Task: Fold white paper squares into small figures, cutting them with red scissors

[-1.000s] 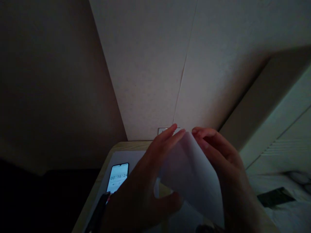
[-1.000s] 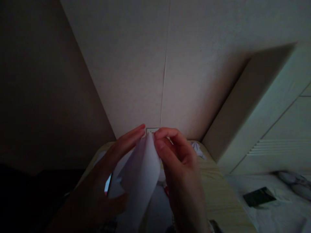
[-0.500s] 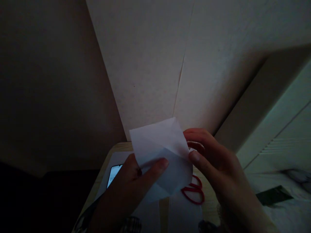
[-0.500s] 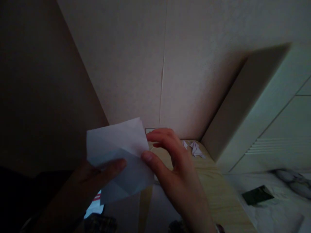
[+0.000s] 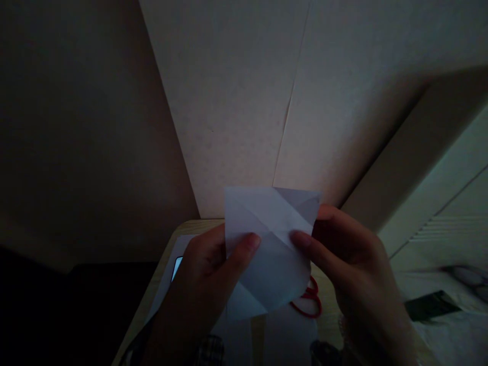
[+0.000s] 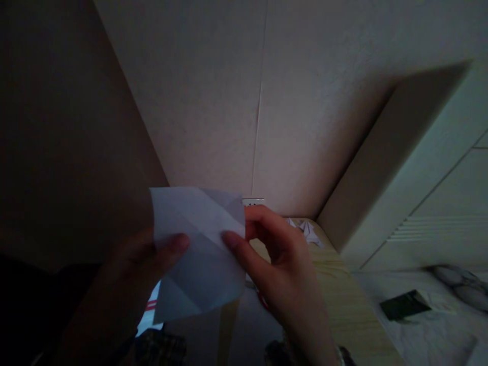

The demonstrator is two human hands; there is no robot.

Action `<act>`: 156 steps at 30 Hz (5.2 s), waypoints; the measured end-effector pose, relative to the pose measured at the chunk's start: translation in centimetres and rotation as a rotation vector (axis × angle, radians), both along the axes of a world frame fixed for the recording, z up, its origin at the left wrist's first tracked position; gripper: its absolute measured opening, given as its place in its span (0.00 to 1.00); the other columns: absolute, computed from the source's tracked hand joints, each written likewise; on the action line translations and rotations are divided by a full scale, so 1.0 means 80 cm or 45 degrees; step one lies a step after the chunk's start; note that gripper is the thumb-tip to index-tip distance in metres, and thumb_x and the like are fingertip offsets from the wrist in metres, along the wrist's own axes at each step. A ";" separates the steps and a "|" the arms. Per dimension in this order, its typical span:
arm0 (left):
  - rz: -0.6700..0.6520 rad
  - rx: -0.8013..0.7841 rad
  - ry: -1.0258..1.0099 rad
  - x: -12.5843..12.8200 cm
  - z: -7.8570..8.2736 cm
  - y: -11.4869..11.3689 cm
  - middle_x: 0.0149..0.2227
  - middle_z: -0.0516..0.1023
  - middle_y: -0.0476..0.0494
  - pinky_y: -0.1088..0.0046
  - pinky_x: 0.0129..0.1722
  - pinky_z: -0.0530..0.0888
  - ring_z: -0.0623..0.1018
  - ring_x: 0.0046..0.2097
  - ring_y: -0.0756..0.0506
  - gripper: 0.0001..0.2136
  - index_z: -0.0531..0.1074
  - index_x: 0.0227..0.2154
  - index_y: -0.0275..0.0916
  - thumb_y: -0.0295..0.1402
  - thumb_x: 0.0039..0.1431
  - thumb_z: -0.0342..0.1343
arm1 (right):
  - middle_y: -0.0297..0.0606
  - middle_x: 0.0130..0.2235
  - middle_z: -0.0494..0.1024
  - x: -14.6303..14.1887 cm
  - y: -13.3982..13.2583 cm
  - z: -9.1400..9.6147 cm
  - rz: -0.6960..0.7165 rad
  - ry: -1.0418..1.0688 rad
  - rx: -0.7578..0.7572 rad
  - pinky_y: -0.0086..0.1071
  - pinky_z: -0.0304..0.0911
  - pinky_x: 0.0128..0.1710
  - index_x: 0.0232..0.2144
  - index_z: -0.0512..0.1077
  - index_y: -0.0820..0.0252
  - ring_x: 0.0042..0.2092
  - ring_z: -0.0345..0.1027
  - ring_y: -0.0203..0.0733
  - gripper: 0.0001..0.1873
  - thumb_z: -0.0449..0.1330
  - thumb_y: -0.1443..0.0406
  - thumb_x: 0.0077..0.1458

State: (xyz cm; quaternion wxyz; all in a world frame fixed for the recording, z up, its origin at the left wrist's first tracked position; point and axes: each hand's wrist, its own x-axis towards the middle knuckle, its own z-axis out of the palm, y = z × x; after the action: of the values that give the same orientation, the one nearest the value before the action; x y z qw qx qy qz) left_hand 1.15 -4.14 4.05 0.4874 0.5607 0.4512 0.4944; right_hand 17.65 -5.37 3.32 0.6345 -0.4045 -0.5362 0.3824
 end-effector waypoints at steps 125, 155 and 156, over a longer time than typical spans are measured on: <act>0.225 0.077 -0.292 0.022 -0.005 0.000 0.24 0.79 0.58 0.79 0.30 0.74 0.79 0.30 0.51 0.07 0.77 0.25 0.44 0.27 0.46 0.68 | 0.28 0.27 0.80 -0.007 0.005 -0.006 -0.033 0.020 -0.069 0.25 0.68 0.31 0.26 0.78 0.53 0.31 0.73 0.35 0.06 0.71 0.66 0.50; 0.099 -0.068 -0.064 0.016 0.000 0.001 0.24 0.76 0.54 0.77 0.28 0.72 0.76 0.29 0.48 0.06 0.74 0.25 0.42 0.32 0.46 0.67 | 0.27 0.21 0.68 -0.003 -0.001 -0.006 -0.308 -0.270 0.088 0.28 0.54 0.24 0.21 0.69 0.56 0.25 0.61 0.33 0.16 0.64 0.64 0.60; 0.102 -0.064 -0.053 0.016 0.000 0.001 0.24 0.75 0.55 0.78 0.28 0.72 0.76 0.29 0.48 0.06 0.74 0.25 0.42 0.32 0.46 0.66 | 0.26 0.21 0.67 -0.003 -0.001 -0.006 -0.303 -0.279 0.094 0.28 0.54 0.23 0.21 0.68 0.56 0.25 0.60 0.33 0.16 0.64 0.64 0.60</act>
State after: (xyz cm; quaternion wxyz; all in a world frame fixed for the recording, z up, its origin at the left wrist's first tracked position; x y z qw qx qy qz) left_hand 2.40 -4.06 4.04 0.4905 0.5191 0.4754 0.5137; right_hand 17.43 -5.45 2.85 0.6273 -0.4809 -0.5643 0.2384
